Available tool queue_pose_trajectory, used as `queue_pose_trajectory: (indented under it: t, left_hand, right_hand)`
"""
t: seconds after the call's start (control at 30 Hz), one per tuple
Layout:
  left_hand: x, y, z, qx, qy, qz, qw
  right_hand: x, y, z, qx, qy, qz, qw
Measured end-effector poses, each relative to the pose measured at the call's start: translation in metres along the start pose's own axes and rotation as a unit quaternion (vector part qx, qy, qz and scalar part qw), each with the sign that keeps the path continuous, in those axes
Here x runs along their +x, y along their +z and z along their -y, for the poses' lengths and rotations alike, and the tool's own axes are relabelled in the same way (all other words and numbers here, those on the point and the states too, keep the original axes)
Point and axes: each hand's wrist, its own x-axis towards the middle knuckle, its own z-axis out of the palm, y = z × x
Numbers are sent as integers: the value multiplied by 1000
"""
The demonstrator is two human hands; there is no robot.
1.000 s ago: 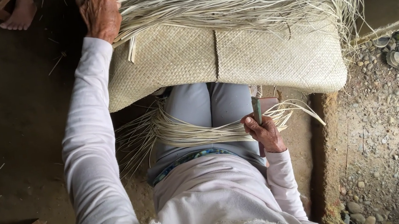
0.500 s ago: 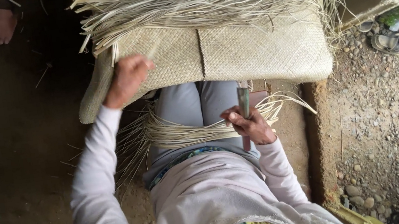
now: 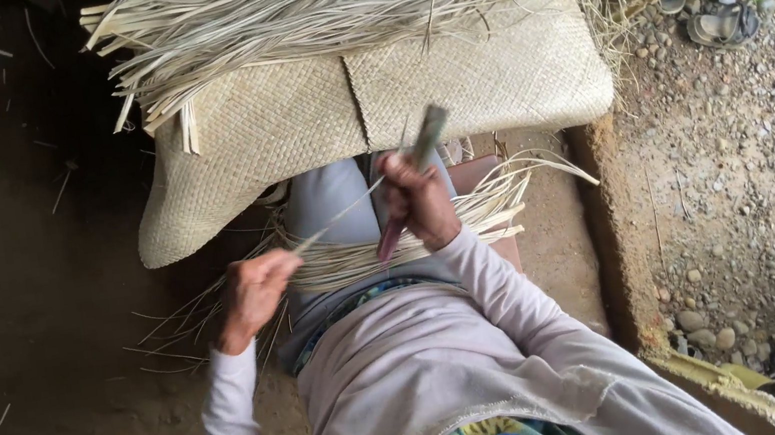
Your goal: Splitting long plant fibers into thinner strips using a small handheld tool in preparation for weaving.
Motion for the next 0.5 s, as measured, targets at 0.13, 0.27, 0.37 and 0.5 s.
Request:
queue_pose_trajectory:
  t: [0.13,0.27,0.37,0.5]
  left_hand:
    - [-24,-49,88,129,-27,-178,975]
    - [-53,-95,188,289,-85,-264,916]
    - [-52,-102,179,223,-210,-313,899]
    - [-23,-87,153,234,-178,-288,911]
  right_hand:
    - [7,-47,41,17,-111,-111,987]
    - [-17,-91,97,56,-181,-163,968]
    - [-43,-128,138,60,-265,-167,948]
    - [-100,-117,183,-55,-576,-18,816]
